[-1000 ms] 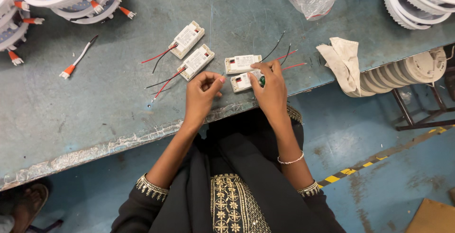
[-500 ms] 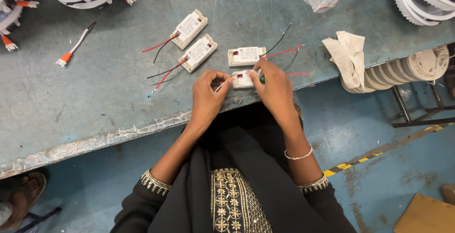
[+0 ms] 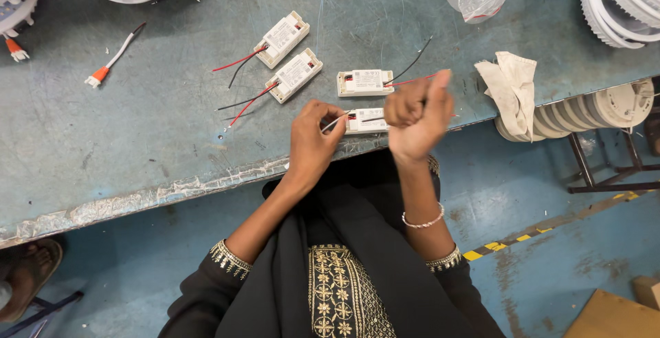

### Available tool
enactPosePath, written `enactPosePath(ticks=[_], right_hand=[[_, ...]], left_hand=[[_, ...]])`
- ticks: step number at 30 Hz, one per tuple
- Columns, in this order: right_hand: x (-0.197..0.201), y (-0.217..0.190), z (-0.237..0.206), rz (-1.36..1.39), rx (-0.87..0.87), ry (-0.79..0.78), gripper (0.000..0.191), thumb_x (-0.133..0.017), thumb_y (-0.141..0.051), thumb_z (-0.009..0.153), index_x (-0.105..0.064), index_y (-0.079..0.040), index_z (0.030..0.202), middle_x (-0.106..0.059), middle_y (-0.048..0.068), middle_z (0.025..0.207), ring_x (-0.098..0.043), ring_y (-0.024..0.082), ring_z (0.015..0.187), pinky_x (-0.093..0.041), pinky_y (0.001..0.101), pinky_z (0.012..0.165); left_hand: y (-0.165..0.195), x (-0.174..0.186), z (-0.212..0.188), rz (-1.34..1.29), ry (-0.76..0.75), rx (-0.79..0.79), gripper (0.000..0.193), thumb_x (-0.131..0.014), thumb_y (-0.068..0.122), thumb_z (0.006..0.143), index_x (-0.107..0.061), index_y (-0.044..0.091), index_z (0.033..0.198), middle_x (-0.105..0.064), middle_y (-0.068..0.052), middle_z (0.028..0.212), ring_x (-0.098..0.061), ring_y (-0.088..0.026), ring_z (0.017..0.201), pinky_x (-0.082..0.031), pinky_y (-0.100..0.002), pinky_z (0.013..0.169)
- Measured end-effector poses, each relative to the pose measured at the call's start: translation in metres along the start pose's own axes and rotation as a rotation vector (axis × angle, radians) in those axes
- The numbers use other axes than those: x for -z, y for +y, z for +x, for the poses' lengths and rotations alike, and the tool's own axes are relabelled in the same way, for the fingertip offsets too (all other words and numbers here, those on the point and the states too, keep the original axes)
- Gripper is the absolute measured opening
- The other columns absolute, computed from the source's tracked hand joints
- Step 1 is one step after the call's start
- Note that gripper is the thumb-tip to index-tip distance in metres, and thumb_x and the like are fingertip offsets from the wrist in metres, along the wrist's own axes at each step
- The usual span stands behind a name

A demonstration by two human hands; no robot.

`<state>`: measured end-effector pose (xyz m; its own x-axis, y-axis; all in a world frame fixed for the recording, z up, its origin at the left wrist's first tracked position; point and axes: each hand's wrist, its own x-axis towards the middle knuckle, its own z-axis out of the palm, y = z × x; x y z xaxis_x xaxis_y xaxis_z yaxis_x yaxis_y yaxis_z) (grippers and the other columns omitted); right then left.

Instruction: The person connects wires to electronic driver modules using a small screwdriver, handling several white rectangular components and arranging them on a workbench alongside circular LED light fixtures.

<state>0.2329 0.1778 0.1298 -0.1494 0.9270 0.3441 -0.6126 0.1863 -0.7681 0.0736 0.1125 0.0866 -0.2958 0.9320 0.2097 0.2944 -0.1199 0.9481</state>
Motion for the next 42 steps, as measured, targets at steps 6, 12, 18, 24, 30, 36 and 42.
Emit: enactPosePath(ticks=[6, 12, 18, 24, 30, 36, 42], right_hand=[[-0.001, 0.026, 0.007, -0.079, -0.011, -0.045, 0.058, -0.038, -0.042, 0.116, -0.032, -0.009, 0.068, -0.028, -0.001, 0.056, -0.017, 0.008, 0.048, -0.016, 0.0290, 0.046], [-0.002, 0.035, 0.008, -0.094, -0.022, -0.084, 0.058, -0.041, -0.040, 0.116, -0.032, -0.009, 0.067, -0.028, -0.001, 0.057, -0.018, 0.008, 0.049, -0.016, 0.0286, 0.047], [-0.005, 0.044, 0.014, -0.170, -0.045, -0.139, 0.056, -0.044, -0.031, 0.116, -0.031, -0.009, 0.067, -0.028, -0.001, 0.058, -0.020, 0.008, 0.049, -0.017, 0.0286, 0.048], [-0.004, 0.046, 0.018, -0.125, -0.040, -0.092, 0.055, -0.045, -0.029, 0.115, -0.031, -0.008, 0.066, -0.029, -0.001, 0.057, -0.019, 0.007, 0.048, -0.016, 0.0286, 0.047], [-0.003, 0.046, 0.021, -0.148, -0.022, -0.086, 0.054, -0.046, -0.029, 0.114, -0.031, -0.009, 0.066, -0.028, -0.001, 0.057, -0.019, 0.007, 0.048, -0.016, 0.0288, 0.046], [-0.004, 0.045, 0.022, -0.132, -0.043, -0.052, 0.053, -0.047, -0.028, 0.114, -0.031, -0.009, 0.067, -0.027, -0.002, 0.057, -0.018, 0.007, 0.048, -0.015, 0.0284, 0.046], [-0.004, 0.044, 0.020, -0.122, -0.048, -0.038, 0.053, -0.048, -0.028, 0.114, -0.031, -0.009, 0.067, -0.027, -0.002, 0.058, -0.018, 0.007, 0.048, -0.015, 0.0287, 0.046]], left_hand=[[-0.001, -0.002, 0.003, 0.028, -0.004, 0.003, 0.011, -0.075, 0.009, 0.088, -0.071, -0.002, 0.091, -0.067, -0.011, 0.089, -0.070, -0.021, 0.074, -0.055, -0.033, 0.065], [-0.004, -0.002, 0.008, 0.040, -0.011, -0.012, 0.012, -0.075, 0.009, 0.088, -0.071, -0.002, 0.090, -0.067, -0.011, 0.089, -0.069, -0.023, 0.075, -0.054, -0.034, 0.068], [-0.007, 0.000, 0.015, 0.060, -0.018, -0.021, 0.012, -0.075, 0.009, 0.087, -0.071, -0.002, 0.091, -0.067, -0.012, 0.089, -0.069, -0.025, 0.080, -0.054, -0.035, 0.072], [-0.011, 0.001, 0.015, 0.130, -0.045, -0.025, 0.014, -0.077, 0.011, 0.084, -0.072, -0.001, 0.091, -0.067, -0.011, 0.089, -0.066, -0.027, 0.085, -0.052, -0.038, 0.076], [-0.012, 0.002, 0.021, 0.207, -0.033, -0.108, 0.014, -0.078, 0.012, 0.082, -0.073, 0.003, 0.091, -0.064, -0.011, 0.091, -0.062, -0.030, 0.090, -0.050, -0.040, 0.079], [-0.013, 0.004, 0.024, 0.160, -0.120, -0.013, 0.012, -0.077, 0.011, 0.084, -0.073, 0.003, 0.092, -0.063, -0.009, 0.090, -0.064, -0.028, 0.082, -0.049, -0.039, 0.071], [-0.018, 0.009, 0.028, 0.099, -0.178, -0.024, 0.011, -0.079, 0.009, 0.083, -0.076, 0.003, 0.092, -0.064, -0.009, 0.088, -0.063, -0.024, 0.076, -0.049, -0.037, 0.069]])
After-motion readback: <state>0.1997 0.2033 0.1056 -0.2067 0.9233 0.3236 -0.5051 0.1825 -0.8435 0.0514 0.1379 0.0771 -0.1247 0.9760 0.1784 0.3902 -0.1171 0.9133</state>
